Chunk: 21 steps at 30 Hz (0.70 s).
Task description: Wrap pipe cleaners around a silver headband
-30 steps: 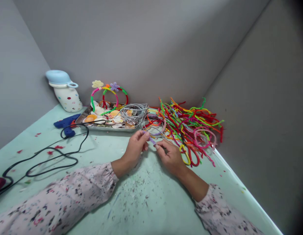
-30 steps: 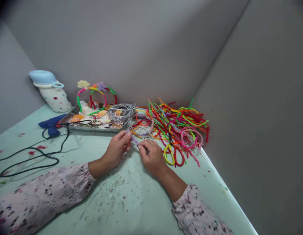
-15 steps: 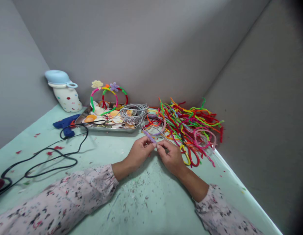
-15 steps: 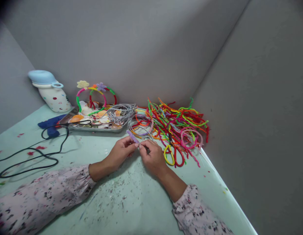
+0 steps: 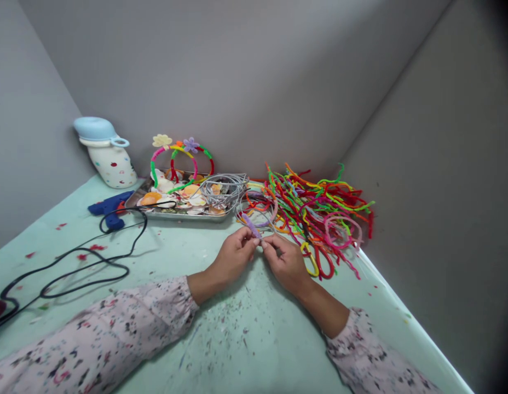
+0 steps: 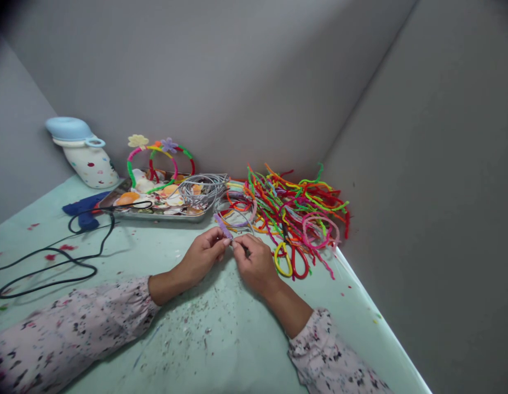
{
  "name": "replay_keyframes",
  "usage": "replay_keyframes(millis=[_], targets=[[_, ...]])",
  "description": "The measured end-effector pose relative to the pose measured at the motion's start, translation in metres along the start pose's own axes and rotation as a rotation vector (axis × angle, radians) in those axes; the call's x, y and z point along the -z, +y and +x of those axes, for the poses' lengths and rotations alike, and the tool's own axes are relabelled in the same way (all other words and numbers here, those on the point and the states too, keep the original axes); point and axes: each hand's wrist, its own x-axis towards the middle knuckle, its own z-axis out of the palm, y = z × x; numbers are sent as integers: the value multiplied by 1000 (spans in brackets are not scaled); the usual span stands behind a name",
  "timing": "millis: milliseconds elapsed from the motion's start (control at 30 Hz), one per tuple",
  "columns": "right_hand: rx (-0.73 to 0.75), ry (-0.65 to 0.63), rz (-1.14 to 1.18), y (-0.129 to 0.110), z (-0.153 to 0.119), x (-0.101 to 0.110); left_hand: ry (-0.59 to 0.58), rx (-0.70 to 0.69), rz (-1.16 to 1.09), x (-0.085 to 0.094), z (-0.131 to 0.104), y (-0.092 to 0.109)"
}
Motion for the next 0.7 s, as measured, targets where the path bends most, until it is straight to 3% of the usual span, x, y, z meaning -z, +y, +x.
replay_keyframes(millis=[700], targets=[[3, 19, -2, 2, -1, -2, -8, 1, 4, 1, 0, 1]])
